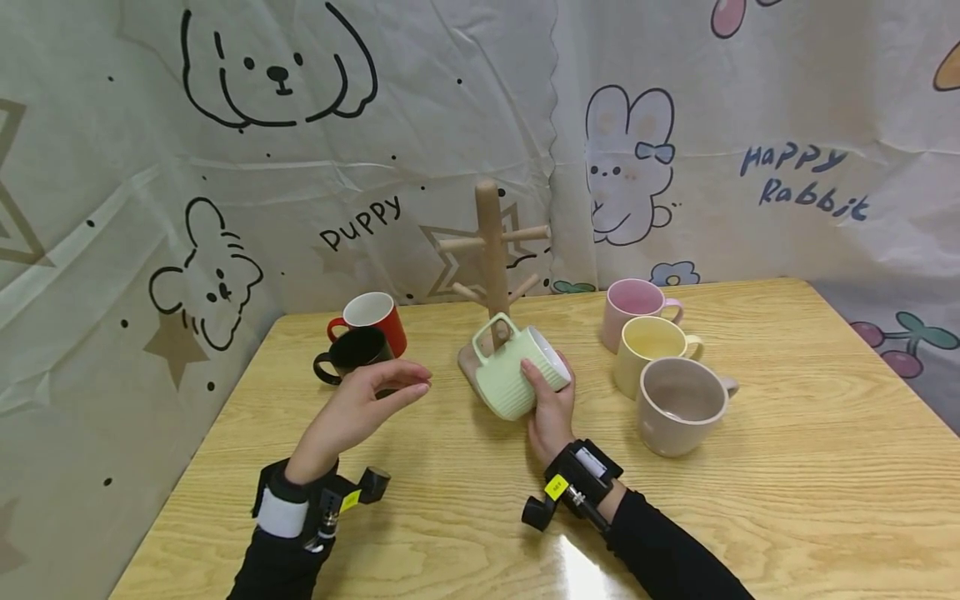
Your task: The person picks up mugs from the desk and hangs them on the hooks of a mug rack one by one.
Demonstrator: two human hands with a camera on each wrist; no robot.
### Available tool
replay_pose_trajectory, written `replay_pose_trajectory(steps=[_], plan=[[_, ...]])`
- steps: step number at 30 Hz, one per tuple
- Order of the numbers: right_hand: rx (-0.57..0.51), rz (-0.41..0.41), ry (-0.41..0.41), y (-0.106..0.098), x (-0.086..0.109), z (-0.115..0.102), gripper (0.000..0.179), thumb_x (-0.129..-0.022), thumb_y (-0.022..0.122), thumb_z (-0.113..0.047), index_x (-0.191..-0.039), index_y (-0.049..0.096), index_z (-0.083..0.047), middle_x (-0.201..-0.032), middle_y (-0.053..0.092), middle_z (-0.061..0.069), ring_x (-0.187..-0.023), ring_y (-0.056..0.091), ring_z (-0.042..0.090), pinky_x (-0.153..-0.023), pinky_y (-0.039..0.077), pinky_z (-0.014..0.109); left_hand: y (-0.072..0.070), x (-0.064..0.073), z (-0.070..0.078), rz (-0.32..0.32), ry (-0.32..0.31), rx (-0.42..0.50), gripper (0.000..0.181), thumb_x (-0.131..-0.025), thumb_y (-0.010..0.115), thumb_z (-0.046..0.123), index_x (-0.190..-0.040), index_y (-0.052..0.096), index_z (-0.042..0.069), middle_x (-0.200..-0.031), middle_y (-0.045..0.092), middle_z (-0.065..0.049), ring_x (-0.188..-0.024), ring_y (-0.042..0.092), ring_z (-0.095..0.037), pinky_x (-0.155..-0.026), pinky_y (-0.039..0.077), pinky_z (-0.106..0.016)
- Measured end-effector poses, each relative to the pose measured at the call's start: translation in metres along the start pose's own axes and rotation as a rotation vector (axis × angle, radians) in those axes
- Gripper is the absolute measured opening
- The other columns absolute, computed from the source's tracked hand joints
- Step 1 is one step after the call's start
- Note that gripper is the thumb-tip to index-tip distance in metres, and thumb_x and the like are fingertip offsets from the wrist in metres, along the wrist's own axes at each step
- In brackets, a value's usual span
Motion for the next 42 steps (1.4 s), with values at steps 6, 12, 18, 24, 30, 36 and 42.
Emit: replay_pose_trajectory(steps=[6, 12, 18, 24, 30, 36, 42], plan=[[-0.028, -0.024, 0.050, 0.000, -0.003, 0.009, 0.019, -0.089, 0.056, -0.009, -0.105, 0.051, -0.017, -0.100, 0.060, -0.008, -0.093, 0.056, 0.006, -0.085, 0.045, 0.020, 0.003, -0.001, -0.001, -0.014, -0.013, -0.007, 0.027, -0.088, 0.061, 0.027, -0.109, 0.064, 0.010, -0.102, 0.069, -0.003, -0.096, 0.062, -0.018, -0.086, 0.049, -0.040], [-0.031, -0.087, 0.117, 0.005, -0.004, 0.015, 0.020, -0.094, 0.050, -0.019, -0.114, 0.048, -0.017, -0.105, 0.058, -0.010, -0.100, 0.053, 0.004, -0.091, 0.041, 0.019, 0.004, 0.000, 0.002, -0.019, -0.018, -0.013, 0.027, -0.088, 0.061, 0.026, -0.109, 0.064, 0.010, -0.102, 0.068, -0.003, -0.100, 0.061, -0.021, -0.088, 0.048, -0.042], [-0.028, -0.113, 0.147, 0.003, -0.006, 0.019, 0.025, -0.095, 0.047, -0.024, -0.119, 0.045, -0.017, -0.109, 0.057, -0.012, -0.104, 0.051, 0.003, -0.096, 0.037, 0.020, 0.006, 0.000, 0.002, -0.018, -0.026, -0.024, 0.026, -0.087, 0.062, 0.027, -0.108, 0.065, 0.011, -0.102, 0.069, -0.002, -0.101, 0.060, -0.021, -0.086, 0.049, -0.040], [-0.013, -0.136, 0.149, 0.002, -0.006, 0.019, 0.030, -0.095, 0.049, -0.026, -0.123, 0.044, -0.016, -0.111, 0.057, -0.013, -0.107, 0.050, 0.002, -0.098, 0.036, 0.020, 0.007, 0.000, 0.003, -0.024, -0.015, -0.026, 0.027, -0.087, 0.062, 0.027, -0.109, 0.064, 0.011, -0.102, 0.069, -0.002, -0.100, 0.061, -0.020, -0.086, 0.049, -0.040], [0.017, -0.156, 0.140, 0.002, -0.005, 0.018, 0.034, -0.096, 0.047, -0.026, -0.126, 0.041, -0.014, -0.113, 0.055, -0.013, -0.109, 0.049, 0.002, -0.100, 0.034, 0.020, 0.008, 0.001, 0.004, -0.030, -0.015, -0.031, 0.027, -0.087, 0.062, 0.026, -0.109, 0.064, 0.010, -0.102, 0.069, -0.003, -0.102, 0.061, -0.022, -0.086, 0.050, -0.039], [0.027, -0.170, 0.144, 0.003, -0.006, 0.017, 0.035, -0.097, 0.044, -0.030, -0.128, 0.040, -0.014, -0.114, 0.054, -0.013, -0.110, 0.048, 0.002, -0.100, 0.033, 0.020, 0.008, 0.001, 0.003, -0.030, -0.024, -0.035, 0.027, -0.088, 0.062, 0.027, -0.109, 0.064, 0.011, -0.102, 0.069, -0.003, -0.102, 0.061, -0.022, -0.086, 0.050, -0.040], [0.041, -0.186, 0.148, 0.004, -0.008, 0.017, 0.035, -0.098, 0.039, -0.037, -0.126, 0.040, -0.016, -0.117, 0.050, -0.012, -0.112, 0.044, 0.002, -0.104, 0.026, 0.021, 0.007, 0.001, 0.002, -0.027, -0.018, -0.037, 0.027, -0.088, 0.061, 0.027, -0.109, 0.064, 0.010, -0.102, 0.069, -0.003, -0.102, 0.061, -0.022, -0.085, 0.050, -0.039]])
Point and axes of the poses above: each hand's wrist, its own x-axis away from the middle knuckle, its own y-axis out of the palm, z = x × y, the point moved 8 cm from there along -x, towards the middle knuckle
